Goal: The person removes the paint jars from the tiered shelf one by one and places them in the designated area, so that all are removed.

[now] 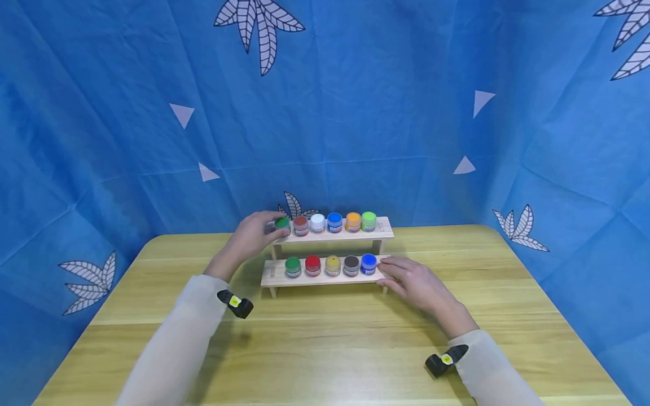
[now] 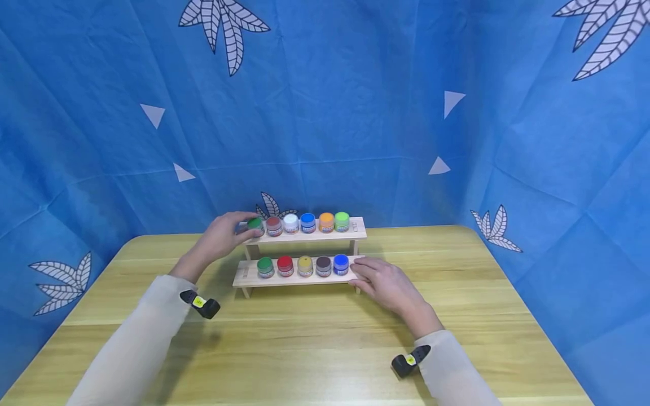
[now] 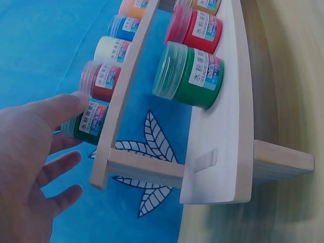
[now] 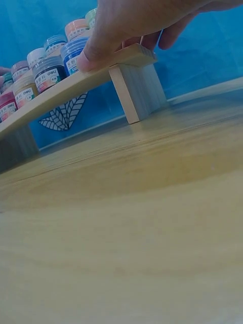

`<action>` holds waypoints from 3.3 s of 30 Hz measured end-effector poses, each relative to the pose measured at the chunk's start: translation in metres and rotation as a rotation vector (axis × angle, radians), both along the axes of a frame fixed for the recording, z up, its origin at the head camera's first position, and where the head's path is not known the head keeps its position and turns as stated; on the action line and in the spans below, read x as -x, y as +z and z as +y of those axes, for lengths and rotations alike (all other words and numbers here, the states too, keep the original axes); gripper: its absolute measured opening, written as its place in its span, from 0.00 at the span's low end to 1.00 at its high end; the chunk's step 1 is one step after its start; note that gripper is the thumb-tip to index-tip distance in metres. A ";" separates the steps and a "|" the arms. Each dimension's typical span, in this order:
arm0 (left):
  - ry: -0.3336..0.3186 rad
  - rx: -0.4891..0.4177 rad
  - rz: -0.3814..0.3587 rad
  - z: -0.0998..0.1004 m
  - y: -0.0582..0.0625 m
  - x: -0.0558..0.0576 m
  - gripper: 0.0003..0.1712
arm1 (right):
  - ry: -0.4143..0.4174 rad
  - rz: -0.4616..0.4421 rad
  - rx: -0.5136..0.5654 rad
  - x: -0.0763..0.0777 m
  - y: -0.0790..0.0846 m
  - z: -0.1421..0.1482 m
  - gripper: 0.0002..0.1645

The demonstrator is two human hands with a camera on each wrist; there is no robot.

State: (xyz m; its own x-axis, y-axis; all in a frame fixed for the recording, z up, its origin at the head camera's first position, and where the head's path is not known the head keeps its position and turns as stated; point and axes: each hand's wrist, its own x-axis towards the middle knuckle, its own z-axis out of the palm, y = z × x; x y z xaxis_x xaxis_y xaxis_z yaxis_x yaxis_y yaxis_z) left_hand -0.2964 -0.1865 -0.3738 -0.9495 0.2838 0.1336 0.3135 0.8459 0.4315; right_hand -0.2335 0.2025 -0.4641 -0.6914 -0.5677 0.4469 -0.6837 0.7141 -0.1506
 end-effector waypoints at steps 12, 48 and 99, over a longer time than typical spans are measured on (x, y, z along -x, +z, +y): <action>-0.006 -0.002 0.049 0.000 0.007 -0.026 0.32 | -0.001 -0.018 0.004 0.000 0.001 -0.002 0.25; -0.174 -0.076 0.143 0.032 -0.013 -0.093 0.27 | 0.000 -0.018 0.028 0.001 -0.003 -0.002 0.25; -0.613 -0.013 -0.093 0.155 -0.073 -0.087 0.24 | 0.026 -0.107 0.035 0.005 0.006 0.003 0.26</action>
State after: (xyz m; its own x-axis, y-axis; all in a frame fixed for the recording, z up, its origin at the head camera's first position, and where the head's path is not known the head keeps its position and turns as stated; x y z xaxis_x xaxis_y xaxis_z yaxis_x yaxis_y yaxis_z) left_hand -0.2089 -0.0317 -0.4463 -0.6223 0.7801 0.0653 0.7013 0.5184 0.4894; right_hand -0.2385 0.2059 -0.4586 -0.7213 -0.5717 0.3910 -0.6807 0.6893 -0.2479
